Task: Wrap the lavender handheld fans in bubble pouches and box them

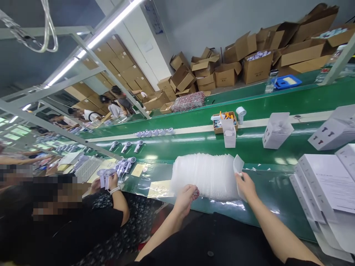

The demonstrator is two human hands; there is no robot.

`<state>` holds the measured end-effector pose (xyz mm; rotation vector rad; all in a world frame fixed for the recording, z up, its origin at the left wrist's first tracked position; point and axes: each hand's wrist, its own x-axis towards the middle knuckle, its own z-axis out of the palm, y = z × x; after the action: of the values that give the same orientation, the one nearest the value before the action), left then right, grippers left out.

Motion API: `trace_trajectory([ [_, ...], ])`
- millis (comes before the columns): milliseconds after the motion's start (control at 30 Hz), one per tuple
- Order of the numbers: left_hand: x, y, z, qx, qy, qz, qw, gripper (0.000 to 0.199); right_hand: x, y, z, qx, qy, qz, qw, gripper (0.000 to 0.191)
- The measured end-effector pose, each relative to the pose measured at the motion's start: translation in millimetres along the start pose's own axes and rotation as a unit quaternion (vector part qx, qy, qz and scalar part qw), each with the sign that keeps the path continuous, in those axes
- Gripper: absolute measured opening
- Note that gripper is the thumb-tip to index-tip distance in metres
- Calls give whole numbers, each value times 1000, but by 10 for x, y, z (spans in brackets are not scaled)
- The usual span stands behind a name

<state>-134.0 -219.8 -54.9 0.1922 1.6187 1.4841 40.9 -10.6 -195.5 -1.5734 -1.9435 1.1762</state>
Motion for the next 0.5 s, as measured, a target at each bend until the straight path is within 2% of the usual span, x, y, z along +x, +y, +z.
trace_trajectory([
  [67, 20, -1, -61, 25, 14, 15, 999, 32, -53, -128, 88, 17, -19, -2, 1000, 66],
  [133, 95, 52, -181, 114, 55, 76, 989, 35, -118, -220, 144, 28, -26, -15, 999, 76],
  [167, 159, 100, -265, 184, 89, 123, 971, 36, -146, -251, 158, 34, -27, -26, 999, 80],
  [200, 240, 157, -357, 267, 125, 170, 940, 39, -168, -273, 166, 39, -28, -40, 998, 81],
  [267, 440, 271, -538, 434, 180, 216, 856, 46, -195, -293, 173, 48, -33, -67, 996, 80],
  [300, 551, 316, -611, 502, 189, 202, 819, 51, -201, -296, 179, 51, -35, -76, 995, 79],
  [367, 776, 359, -690, 597, 176, 125, 772, 56, -205, -296, 199, 52, -39, -82, 994, 80],
  [433, 980, 345, -679, 637, 151, 59, 753, 57, -208, -296, 230, 50, -41, -79, 995, 81],
  [500, 1150, 306, -610, 660, 125, 47, 739, 59, -211, -300, 261, 45, -45, -76, 995, 82],
])
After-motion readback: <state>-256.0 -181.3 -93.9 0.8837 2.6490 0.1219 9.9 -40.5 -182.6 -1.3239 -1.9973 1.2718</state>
